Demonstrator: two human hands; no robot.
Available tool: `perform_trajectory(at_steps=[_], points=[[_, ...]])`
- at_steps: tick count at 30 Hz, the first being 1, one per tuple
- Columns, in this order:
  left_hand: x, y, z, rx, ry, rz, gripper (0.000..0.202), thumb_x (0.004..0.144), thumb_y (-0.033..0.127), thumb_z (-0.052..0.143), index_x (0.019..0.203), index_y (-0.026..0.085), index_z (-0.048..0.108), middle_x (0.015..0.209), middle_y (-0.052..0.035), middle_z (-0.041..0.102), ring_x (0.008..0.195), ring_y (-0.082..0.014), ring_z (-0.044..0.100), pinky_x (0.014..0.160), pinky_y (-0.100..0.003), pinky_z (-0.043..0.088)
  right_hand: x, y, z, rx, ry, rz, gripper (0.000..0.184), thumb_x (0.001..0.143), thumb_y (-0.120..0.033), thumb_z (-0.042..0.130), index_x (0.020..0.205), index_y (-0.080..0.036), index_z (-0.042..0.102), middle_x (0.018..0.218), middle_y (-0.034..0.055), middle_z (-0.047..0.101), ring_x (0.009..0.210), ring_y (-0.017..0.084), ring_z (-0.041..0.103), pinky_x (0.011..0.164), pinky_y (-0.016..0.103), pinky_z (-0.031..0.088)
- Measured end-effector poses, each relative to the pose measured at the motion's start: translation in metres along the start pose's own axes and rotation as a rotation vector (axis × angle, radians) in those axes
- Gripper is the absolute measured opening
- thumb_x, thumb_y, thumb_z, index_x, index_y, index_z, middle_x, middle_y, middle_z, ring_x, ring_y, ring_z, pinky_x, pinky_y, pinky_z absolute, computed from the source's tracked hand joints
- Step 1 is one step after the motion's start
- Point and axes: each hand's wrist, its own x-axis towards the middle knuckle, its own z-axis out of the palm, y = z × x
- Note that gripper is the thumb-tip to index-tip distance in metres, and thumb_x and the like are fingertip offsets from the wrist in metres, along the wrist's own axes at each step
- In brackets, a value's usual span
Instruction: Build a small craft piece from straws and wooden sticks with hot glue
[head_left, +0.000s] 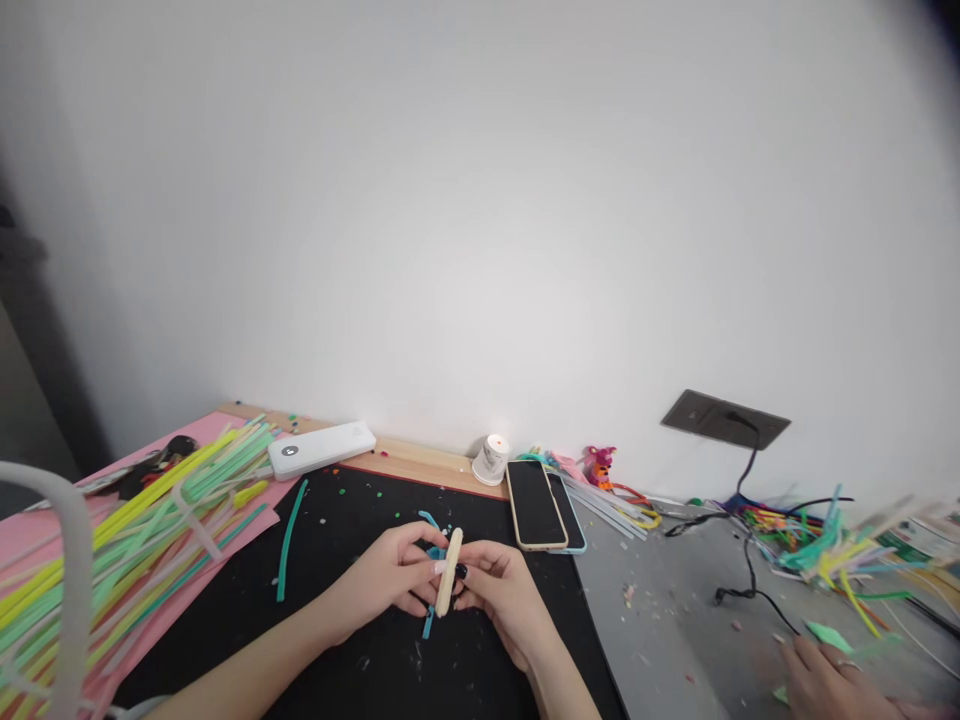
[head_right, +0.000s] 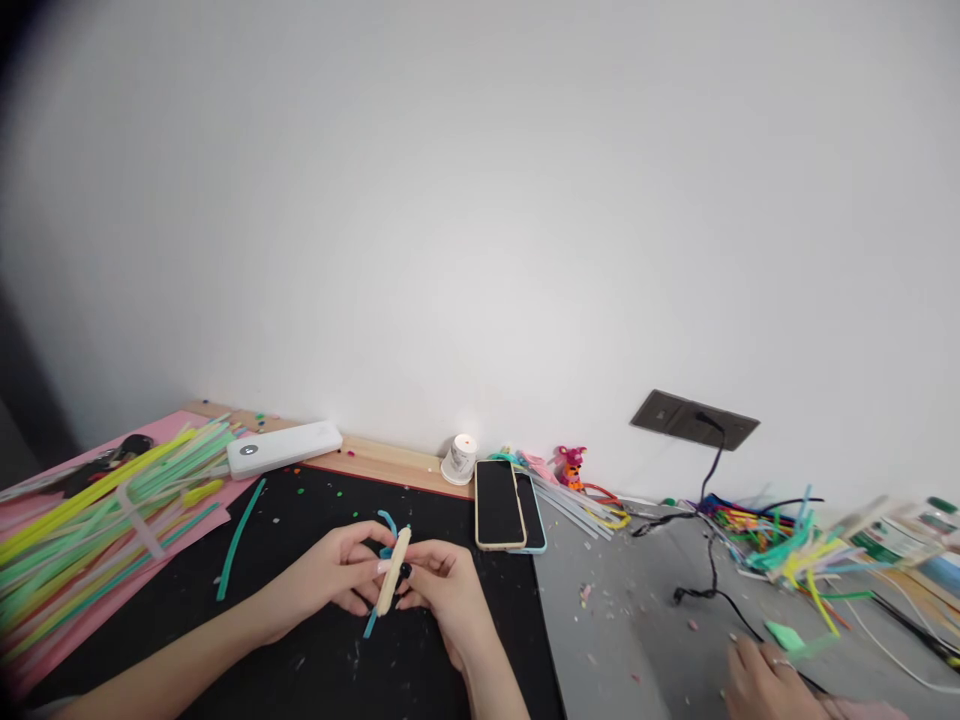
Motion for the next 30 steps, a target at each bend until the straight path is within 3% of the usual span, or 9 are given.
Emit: perform_trajectory(at_steps=[8, 16, 30], points=[[-0.0024, 0.0045, 0.0025, -0.064, 0.012, -0.032, 0.034, 0.077, 0.044, 0.062, 0.099, 0.018, 0.055, 0.077, -0.0031, 0.07, 0.072, -0.0181, 0.068, 0.062, -0.026, 0.051, -0.0006, -0.0004, 0.0008, 0.095, 0.022, -0.009, 0.025, 0.062, -0.026, 0.08, 0.081, -0.011, 0.072, 0.061, 0.0032, 0.065, 0.053, 0.01, 0.058, 0.051, 0.02, 0.048], [-0.002, 0.0067, 0.0016, -0.142, 0.032, -0.092, 0.037, 0.076, 0.046, 0.061, 0.099, 0.016, 0.059, 0.084, -0.0056, 0.07, 0.078, -0.0201, 0.069, 0.062, -0.024, 0.049, 0.0023, 0.003, -0.004, 0.207, 0.136, -0.065, 0.026, 0.063, -0.027, 0.08, 0.081, -0.012, 0.07, 0.06, 0.0019, 0.063, 0.052, 0.009, 0.056, 0.05, 0.02, 0.048], [0.0, 0.002, 0.0005, -0.095, -0.063, -0.124, 0.032, 0.077, 0.047, 0.061, 0.083, 0.015, 0.061, 0.082, -0.0061, 0.072, 0.075, -0.0202, 0.069, 0.058, -0.024, 0.049, 0.0011, -0.0009, 0.002, 0.18, 0.191, -0.043, 0.027, 0.06, -0.027, 0.08, 0.079, -0.012, 0.069, 0.061, 0.0026, 0.065, 0.051, 0.01, 0.056, 0.048, 0.02, 0.047]])
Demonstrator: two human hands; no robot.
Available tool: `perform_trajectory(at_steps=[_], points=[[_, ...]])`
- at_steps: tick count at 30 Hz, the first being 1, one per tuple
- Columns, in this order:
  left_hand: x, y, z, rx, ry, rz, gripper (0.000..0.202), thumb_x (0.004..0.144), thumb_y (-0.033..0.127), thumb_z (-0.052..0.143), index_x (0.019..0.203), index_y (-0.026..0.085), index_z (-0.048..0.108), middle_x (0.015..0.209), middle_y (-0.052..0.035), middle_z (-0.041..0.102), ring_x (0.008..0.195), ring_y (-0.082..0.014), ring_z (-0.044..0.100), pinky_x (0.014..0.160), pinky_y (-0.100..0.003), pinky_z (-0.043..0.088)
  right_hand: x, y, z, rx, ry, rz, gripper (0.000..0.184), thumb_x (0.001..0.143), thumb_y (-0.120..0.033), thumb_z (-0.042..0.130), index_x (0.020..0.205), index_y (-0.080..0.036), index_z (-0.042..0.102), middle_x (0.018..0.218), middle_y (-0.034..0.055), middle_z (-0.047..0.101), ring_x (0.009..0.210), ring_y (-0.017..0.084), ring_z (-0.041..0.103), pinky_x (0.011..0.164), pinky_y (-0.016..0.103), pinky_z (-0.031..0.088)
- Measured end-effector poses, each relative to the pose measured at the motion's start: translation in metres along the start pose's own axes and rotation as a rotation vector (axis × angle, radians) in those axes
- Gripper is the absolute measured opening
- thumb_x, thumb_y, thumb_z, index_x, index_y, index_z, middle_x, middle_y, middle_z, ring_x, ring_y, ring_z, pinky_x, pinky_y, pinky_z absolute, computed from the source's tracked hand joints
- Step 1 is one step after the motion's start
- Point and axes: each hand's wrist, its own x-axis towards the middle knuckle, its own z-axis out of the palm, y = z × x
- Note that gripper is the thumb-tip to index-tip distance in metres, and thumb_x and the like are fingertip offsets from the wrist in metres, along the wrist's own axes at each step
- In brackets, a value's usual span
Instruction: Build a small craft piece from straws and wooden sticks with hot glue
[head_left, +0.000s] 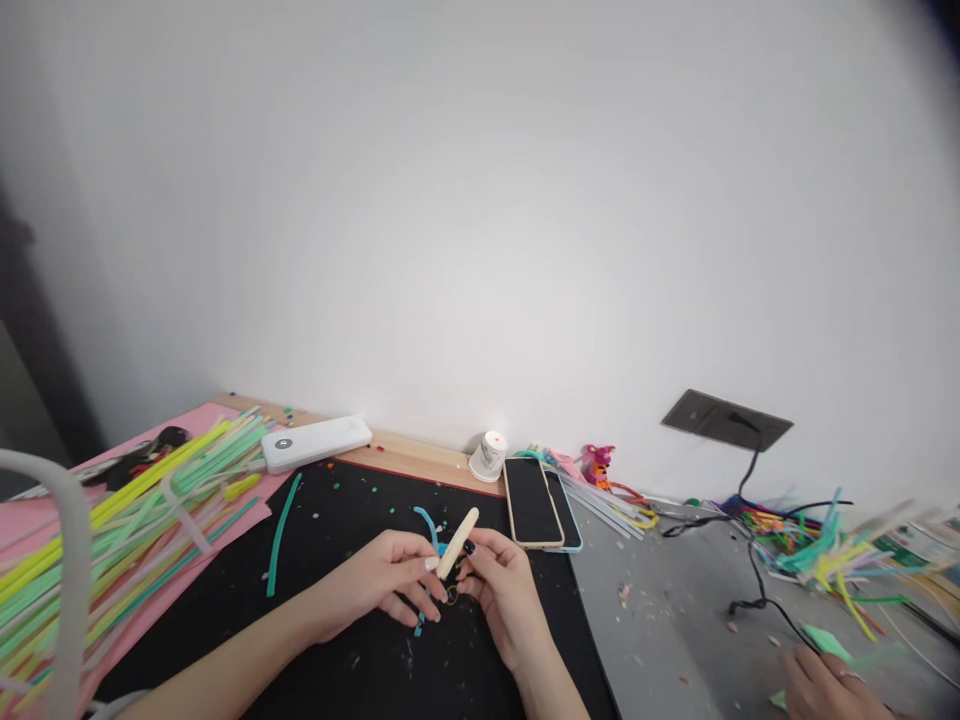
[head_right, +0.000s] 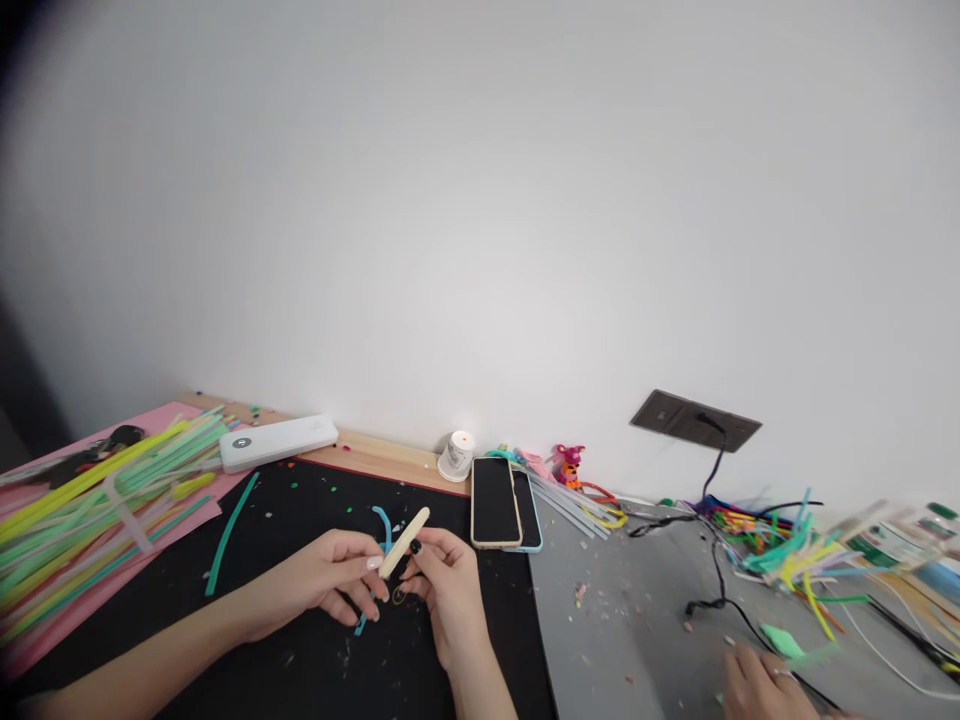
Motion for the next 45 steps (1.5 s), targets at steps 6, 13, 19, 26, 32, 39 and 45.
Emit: perform_trajectory(at_steps=[6, 13, 19, 26, 32, 39, 45], points=[[-0.003, 0.001, 0.001, -0.025, -0.036, 0.004, 0.032, 0.08, 0.047, 0.058, 0.083, 0.016, 0.059, 0.08, -0.0046, 0.07, 0.071, -0.0183, 0.069, 0.059, -0.025, 0.049, 0.003, 0.004, -0.005, 0.002, -0.031, -0.002, 0.026, 0.062, -0.027, 0.079, 0.081, -0.012, 0.069, 0.061, 0.0019, 0.065, 0.051, 0.01, 0.057, 0.049, 0.02, 0.048], [-0.002, 0.0, 0.001, -0.023, -0.038, 0.008, 0.032, 0.079, 0.047, 0.058, 0.081, 0.016, 0.055, 0.078, -0.0038, 0.068, 0.067, -0.0165, 0.067, 0.056, -0.024, 0.049, 0.002, 0.003, -0.004, -0.006, -0.03, -0.002, 0.024, 0.063, -0.026, 0.079, 0.08, -0.013, 0.069, 0.062, 0.0015, 0.066, 0.051, 0.01, 0.056, 0.049, 0.02, 0.047], [-0.003, 0.002, 0.001, -0.015, -0.052, 0.014, 0.032, 0.079, 0.049, 0.058, 0.081, 0.017, 0.053, 0.078, -0.0029, 0.067, 0.066, -0.0156, 0.066, 0.057, -0.024, 0.049, 0.0, 0.002, -0.002, -0.009, -0.025, -0.003, 0.022, 0.063, -0.025, 0.078, 0.08, -0.013, 0.069, 0.062, 0.0014, 0.066, 0.051, 0.01, 0.056, 0.05, 0.02, 0.047], [-0.004, 0.003, 0.003, -0.018, -0.054, 0.022, 0.032, 0.078, 0.049, 0.058, 0.079, 0.017, 0.051, 0.077, -0.0023, 0.067, 0.063, -0.0144, 0.064, 0.057, -0.025, 0.049, 0.002, 0.003, -0.004, -0.005, -0.023, 0.001, 0.023, 0.062, -0.026, 0.079, 0.079, -0.014, 0.069, 0.063, 0.0016, 0.066, 0.05, 0.009, 0.056, 0.048, 0.02, 0.047], [-0.005, 0.005, 0.003, -0.026, -0.064, 0.033, 0.032, 0.079, 0.049, 0.057, 0.081, 0.017, 0.052, 0.077, -0.0024, 0.066, 0.062, -0.0139, 0.063, 0.057, -0.025, 0.049, 0.003, 0.003, -0.005, 0.013, -0.031, -0.005, 0.023, 0.064, -0.026, 0.078, 0.08, -0.013, 0.067, 0.07, 0.0041, 0.069, 0.05, 0.008, 0.055, 0.049, 0.019, 0.047], [-0.006, 0.006, 0.003, -0.018, -0.067, 0.035, 0.031, 0.082, 0.048, 0.054, 0.088, 0.018, 0.053, 0.077, -0.0024, 0.065, 0.062, -0.0135, 0.063, 0.054, -0.023, 0.049, 0.005, 0.006, -0.009, 0.029, -0.014, -0.013, 0.02, 0.065, -0.026, 0.077, 0.079, -0.015, 0.067, 0.07, 0.0027, 0.068, 0.049, 0.008, 0.054, 0.049, 0.02, 0.047], [-0.001, 0.002, -0.001, 0.041, 0.029, 0.085, 0.032, 0.081, 0.05, 0.053, 0.086, 0.018, 0.052, 0.071, -0.0003, 0.063, 0.044, -0.0069, 0.051, 0.04, -0.016, 0.037, 0.007, 0.006, -0.013, 0.078, 0.033, -0.075, 0.017, 0.067, -0.025, 0.076, 0.08, -0.016, 0.068, 0.069, 0.0015, 0.066, 0.05, 0.007, 0.052, 0.048, 0.018, 0.046]])
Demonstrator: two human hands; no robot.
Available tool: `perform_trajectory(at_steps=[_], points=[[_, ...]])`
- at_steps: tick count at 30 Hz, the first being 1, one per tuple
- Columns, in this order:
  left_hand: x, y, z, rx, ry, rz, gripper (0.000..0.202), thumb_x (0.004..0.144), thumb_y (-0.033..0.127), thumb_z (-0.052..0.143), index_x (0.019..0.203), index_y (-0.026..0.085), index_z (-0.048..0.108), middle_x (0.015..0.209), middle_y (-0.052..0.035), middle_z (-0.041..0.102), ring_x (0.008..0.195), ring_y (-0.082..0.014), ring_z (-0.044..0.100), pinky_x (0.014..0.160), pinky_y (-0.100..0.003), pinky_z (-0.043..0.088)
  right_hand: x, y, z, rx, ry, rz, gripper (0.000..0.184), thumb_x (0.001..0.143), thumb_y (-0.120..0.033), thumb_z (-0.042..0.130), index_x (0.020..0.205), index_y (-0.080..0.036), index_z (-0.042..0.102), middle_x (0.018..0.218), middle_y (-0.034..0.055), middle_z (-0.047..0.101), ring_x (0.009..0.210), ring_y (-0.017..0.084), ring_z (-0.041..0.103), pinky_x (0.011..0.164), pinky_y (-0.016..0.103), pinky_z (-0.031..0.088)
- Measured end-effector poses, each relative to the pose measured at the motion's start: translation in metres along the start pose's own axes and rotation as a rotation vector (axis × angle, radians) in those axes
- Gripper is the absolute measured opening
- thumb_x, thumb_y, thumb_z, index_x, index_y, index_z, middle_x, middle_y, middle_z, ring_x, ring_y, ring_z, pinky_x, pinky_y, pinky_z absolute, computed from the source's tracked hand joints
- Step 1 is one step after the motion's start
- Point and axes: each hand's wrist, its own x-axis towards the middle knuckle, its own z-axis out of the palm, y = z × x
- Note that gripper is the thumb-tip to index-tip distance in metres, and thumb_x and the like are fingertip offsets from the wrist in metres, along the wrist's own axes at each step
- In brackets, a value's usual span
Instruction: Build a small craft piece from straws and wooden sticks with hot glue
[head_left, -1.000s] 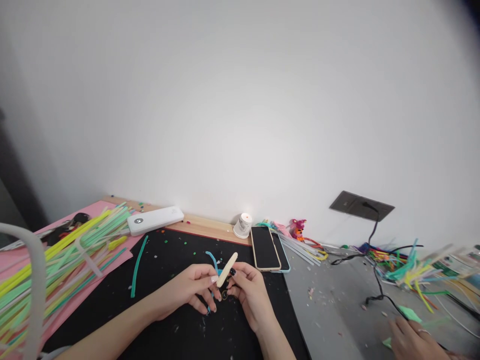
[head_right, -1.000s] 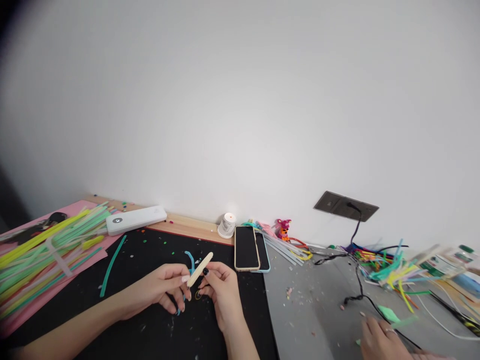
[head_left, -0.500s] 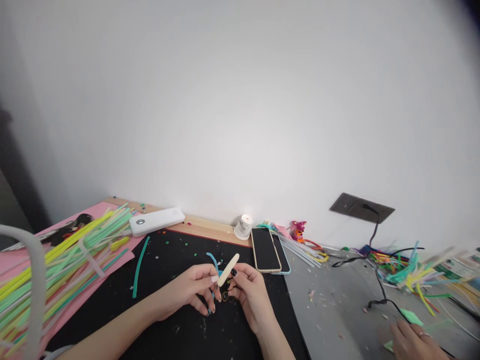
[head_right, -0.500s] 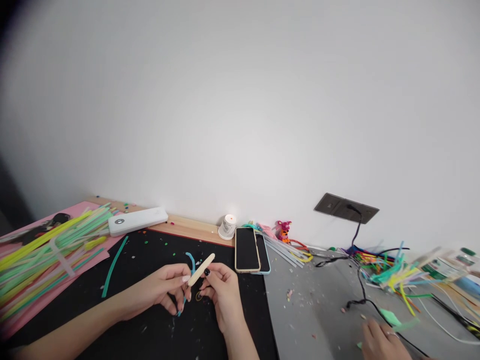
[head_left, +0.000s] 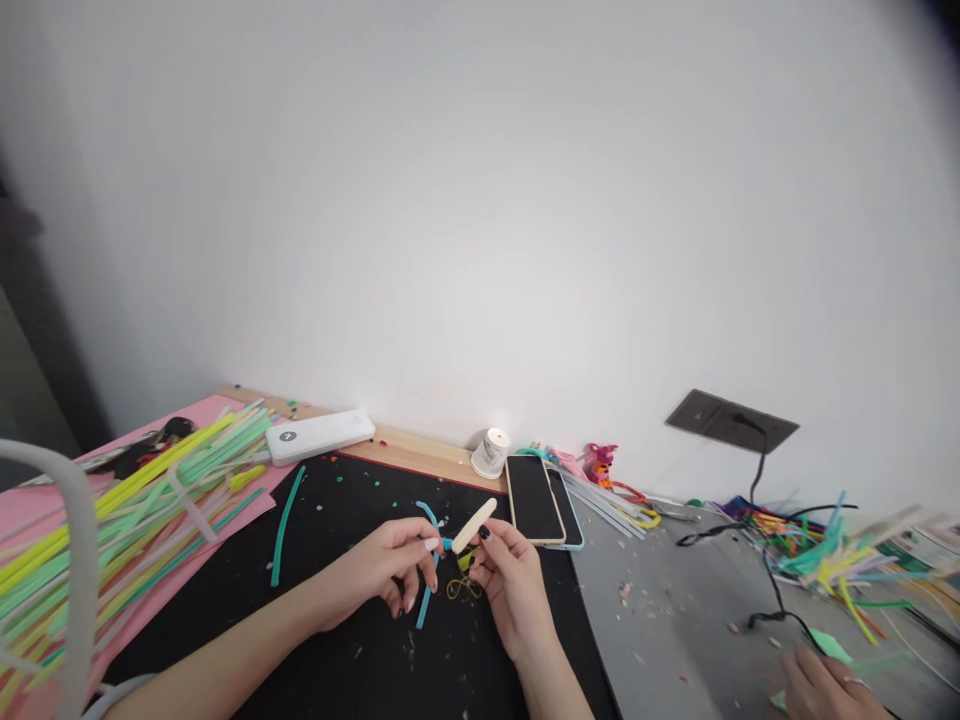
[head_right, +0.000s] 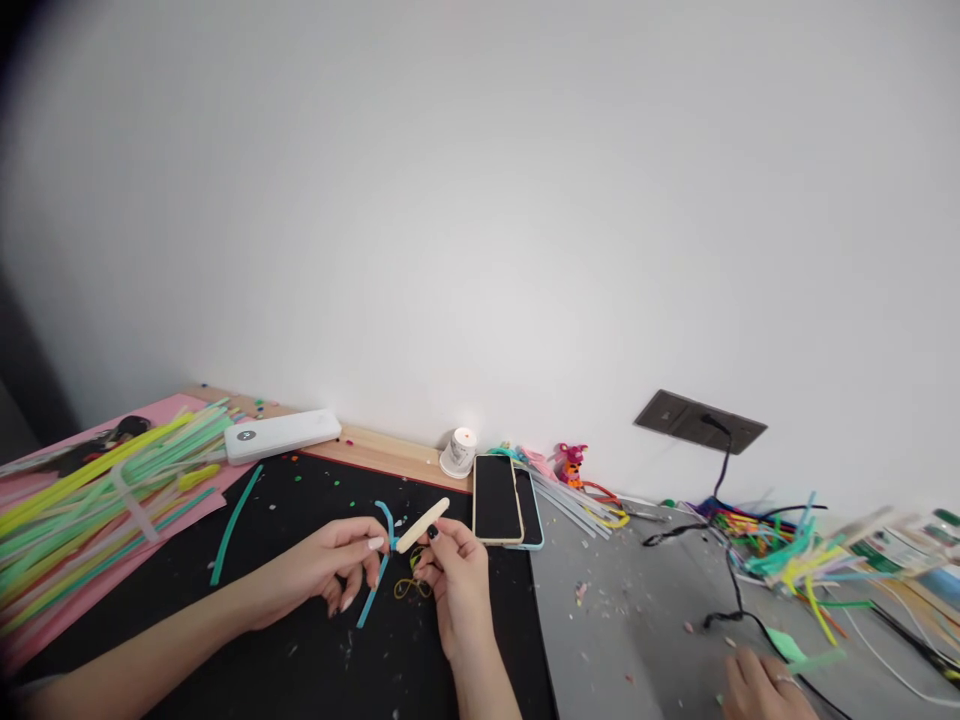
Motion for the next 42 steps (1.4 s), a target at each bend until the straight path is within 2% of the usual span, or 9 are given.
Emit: perform_trajectory(at_steps=[5, 9, 13, 22, 30, 35, 42], points=[[0.004, -0.001, -0.002, 0.041, 0.136, 0.08, 0.036, 0.081, 0.052, 0.052, 0.073, 0.016, 0.05, 0.062, 0.0029, 0.058, 0.039, -0.0041, 0.041, 0.037, -0.015, 0.03, 0.0, -0.001, 0.001, 0.012, 0.05, -0.05, 0.022, 0.065, -0.025, 0.077, 0.081, -0.015, 0.067, 0.068, 0.0011, 0.066, 0.048, 0.006, 0.051, 0.045, 0.017, 0.045], [0.004, -0.001, 0.0, 0.063, 0.036, 0.047, 0.034, 0.082, 0.05, 0.052, 0.081, 0.016, 0.054, 0.071, -0.0002, 0.063, 0.042, -0.0053, 0.047, 0.038, -0.015, 0.035, -0.004, -0.001, 0.008, -0.038, 0.0, -0.016, 0.023, 0.065, -0.027, 0.077, 0.08, -0.013, 0.065, 0.067, 0.0023, 0.067, 0.044, 0.006, 0.051, 0.043, 0.017, 0.044], [0.004, -0.005, 0.002, 0.072, -0.034, 0.036, 0.034, 0.083, 0.049, 0.051, 0.082, 0.015, 0.053, 0.072, -0.0011, 0.064, 0.042, -0.0058, 0.051, 0.037, -0.015, 0.037, -0.006, 0.0, 0.013, -0.087, -0.048, 0.014, 0.023, 0.066, -0.027, 0.077, 0.08, -0.013, 0.065, 0.067, 0.003, 0.068, 0.043, 0.006, 0.052, 0.043, 0.017, 0.044], [0.007, -0.01, 0.001, 0.06, -0.079, 0.045, 0.034, 0.087, 0.049, 0.045, 0.083, 0.016, 0.052, 0.069, -0.0009, 0.064, 0.04, -0.0051, 0.051, 0.035, -0.013, 0.037, -0.006, 0.0, 0.014, -0.105, -0.065, 0.041, 0.023, 0.066, -0.027, 0.076, 0.08, -0.012, 0.065, 0.062, 0.0013, 0.066, 0.044, 0.007, 0.053, 0.044, 0.017, 0.044], [0.005, -0.009, 0.002, 0.065, -0.069, 0.046, 0.033, 0.085, 0.05, 0.047, 0.08, 0.017, 0.048, 0.069, -0.0007, 0.065, 0.039, -0.0053, 0.051, 0.034, -0.013, 0.035, -0.006, 0.002, 0.013, -0.141, -0.063, 0.041, 0.021, 0.068, -0.027, 0.075, 0.079, -0.012, 0.064, 0.057, 0.0001, 0.064, 0.043, 0.007, 0.051, 0.045, 0.018, 0.044], [0.004, -0.009, 0.002, 0.06, -0.083, 0.048, 0.032, 0.087, 0.049, 0.044, 0.081, 0.017, 0.048, 0.069, -0.0006, 0.064, 0.04, -0.0059, 0.051, 0.034, -0.014, 0.036, -0.006, 0.004, 0.014, -0.138, -0.056, 0.035, 0.02, 0.069, -0.026, 0.073, 0.08, -0.012, 0.064, 0.065, 0.0016, 0.066, 0.043, 0.006, 0.05, 0.044, 0.019, 0.044], [0.003, -0.004, 0.004, 0.067, -0.09, 0.031, 0.031, 0.086, 0.049, 0.045, 0.081, 0.018, 0.047, 0.067, -0.0001, 0.064, 0.039, -0.0057, 0.051, 0.034, -0.013, 0.035, -0.007, 0.002, 0.019, -0.139, -0.044, 0.041, 0.019, 0.069, -0.025, 0.073, 0.08, -0.013, 0.063, 0.065, 0.0014, 0.066, 0.042, 0.006, 0.049, 0.045, 0.019, 0.043]])
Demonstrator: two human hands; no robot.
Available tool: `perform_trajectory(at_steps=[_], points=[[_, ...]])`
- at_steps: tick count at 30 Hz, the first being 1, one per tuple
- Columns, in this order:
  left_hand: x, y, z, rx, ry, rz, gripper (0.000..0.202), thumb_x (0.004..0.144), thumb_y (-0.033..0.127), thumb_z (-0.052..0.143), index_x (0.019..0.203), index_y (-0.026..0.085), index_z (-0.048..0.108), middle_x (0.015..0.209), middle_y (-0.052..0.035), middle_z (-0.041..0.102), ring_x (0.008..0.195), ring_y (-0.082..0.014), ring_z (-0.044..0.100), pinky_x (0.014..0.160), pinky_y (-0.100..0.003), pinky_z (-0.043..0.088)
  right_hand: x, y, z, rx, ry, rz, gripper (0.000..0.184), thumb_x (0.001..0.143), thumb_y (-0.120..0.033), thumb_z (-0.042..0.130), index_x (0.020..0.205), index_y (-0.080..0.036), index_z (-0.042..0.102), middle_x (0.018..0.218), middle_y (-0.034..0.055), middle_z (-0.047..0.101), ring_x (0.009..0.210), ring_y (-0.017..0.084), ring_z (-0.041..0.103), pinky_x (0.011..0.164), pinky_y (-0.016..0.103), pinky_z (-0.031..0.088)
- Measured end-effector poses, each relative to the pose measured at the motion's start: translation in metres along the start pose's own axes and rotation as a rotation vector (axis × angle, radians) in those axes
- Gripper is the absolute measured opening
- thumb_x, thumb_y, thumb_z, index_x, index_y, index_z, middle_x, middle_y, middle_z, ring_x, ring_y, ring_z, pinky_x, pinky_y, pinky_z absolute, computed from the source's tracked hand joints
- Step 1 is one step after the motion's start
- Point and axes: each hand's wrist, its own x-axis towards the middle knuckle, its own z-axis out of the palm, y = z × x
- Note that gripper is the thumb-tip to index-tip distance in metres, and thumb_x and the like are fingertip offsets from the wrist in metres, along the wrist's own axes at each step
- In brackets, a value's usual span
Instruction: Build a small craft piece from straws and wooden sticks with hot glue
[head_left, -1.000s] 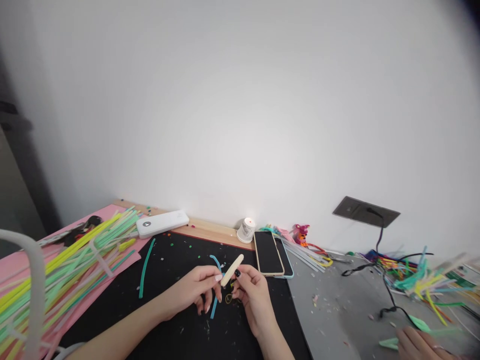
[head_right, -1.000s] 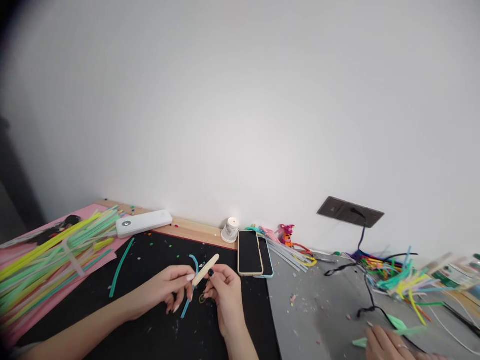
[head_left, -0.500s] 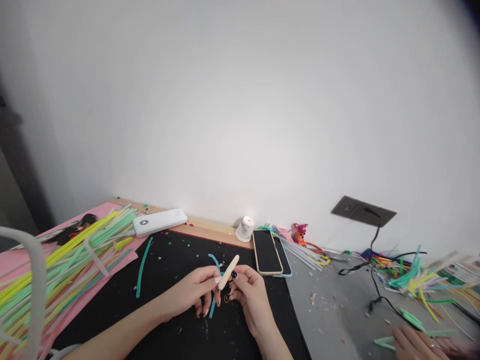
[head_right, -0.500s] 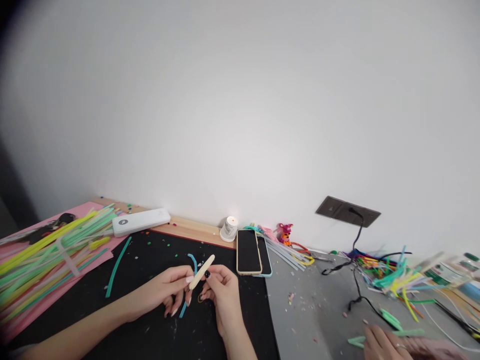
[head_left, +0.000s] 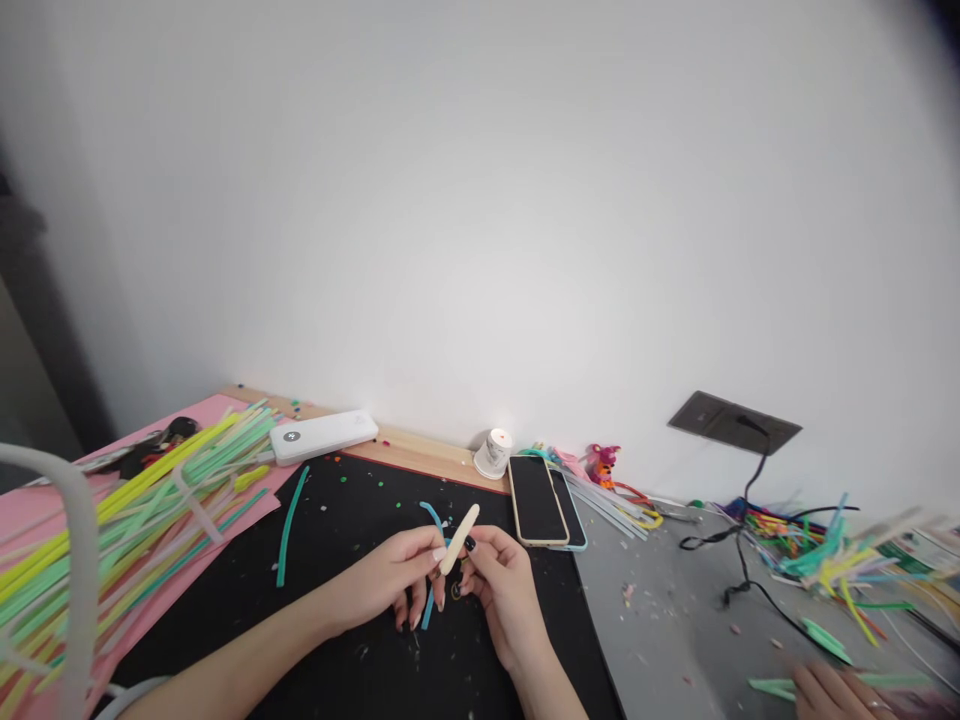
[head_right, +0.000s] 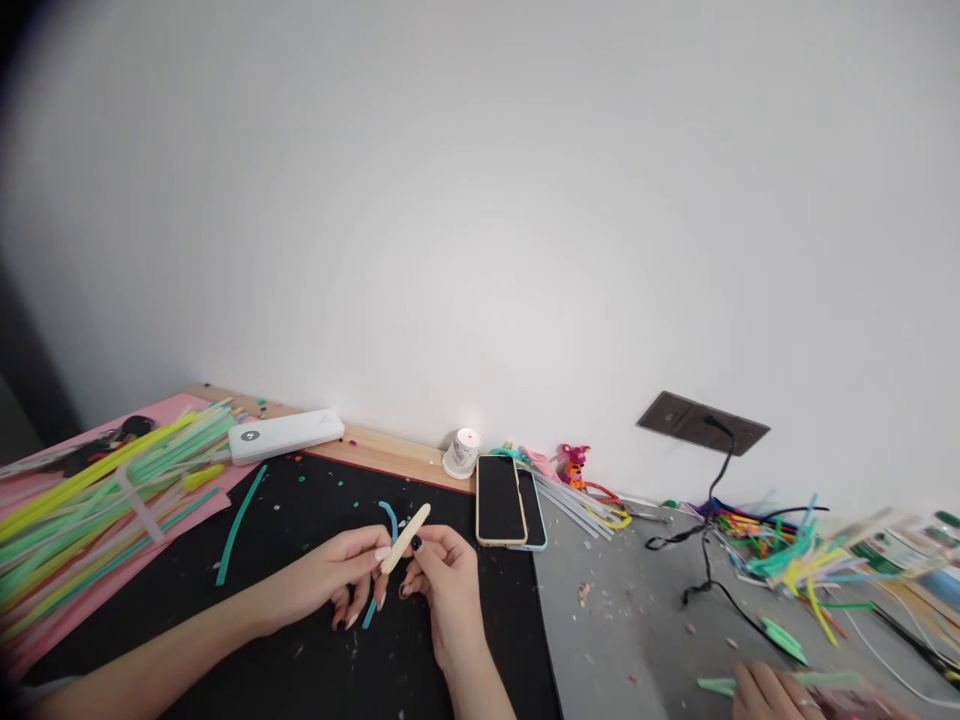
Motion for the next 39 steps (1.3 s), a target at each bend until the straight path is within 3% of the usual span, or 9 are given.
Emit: perform_trajectory(at_steps=[12, 17, 24, 39], points=[[0.0054, -0.0074, -0.0047, -0.01, 0.109, 0.024, 0.031, 0.084, 0.047, 0.05, 0.095, 0.018, 0.054, 0.082, -0.002, 0.065, 0.043, -0.0062, 0.054, 0.037, -0.015, 0.042, -0.0007, 0.0017, -0.0033, 0.036, 0.128, -0.05, 0.02, 0.066, -0.025, 0.073, 0.08, -0.016, 0.062, 0.068, 0.0008, 0.066, 0.046, 0.008, 0.052, 0.044, 0.019, 0.042], [0.0027, -0.0028, -0.0015, -0.014, 0.088, 0.005, 0.035, 0.084, 0.05, 0.047, 0.084, 0.016, 0.055, 0.077, -0.0026, 0.066, 0.043, -0.0067, 0.054, 0.037, -0.016, 0.041, -0.0043, -0.0014, 0.0009, 0.001, 0.062, -0.015, 0.019, 0.067, -0.026, 0.072, 0.078, -0.016, 0.061, 0.064, 0.0003, 0.066, 0.043, 0.008, 0.051, 0.044, 0.02, 0.043], [0.0031, -0.0083, -0.0013, -0.002, 0.022, -0.009, 0.032, 0.085, 0.049, 0.045, 0.082, 0.018, 0.049, 0.065, 0.0011, 0.063, 0.039, -0.0064, 0.052, 0.033, -0.013, 0.036, -0.0058, -0.0017, 0.0029, -0.026, 0.029, 0.022, 0.019, 0.067, -0.026, 0.072, 0.079, -0.015, 0.062, 0.066, 0.0004, 0.066, 0.044, 0.007, 0.051, 0.044, 0.019, 0.043], [-0.0007, 0.0014, 0.0043, 0.042, 0.058, 0.018, 0.033, 0.085, 0.05, 0.044, 0.075, 0.019, 0.044, 0.061, 0.0043, 0.056, 0.039, -0.0059, 0.048, 0.035, -0.015, 0.035, -0.0038, 0.0032, -0.0014, 0.055, -0.029, 0.017, 0.018, 0.069, -0.025, 0.073, 0.08, -0.014, 0.063, 0.064, 0.0005, 0.065, 0.044, 0.007, 0.052, 0.044, 0.019, 0.043]])
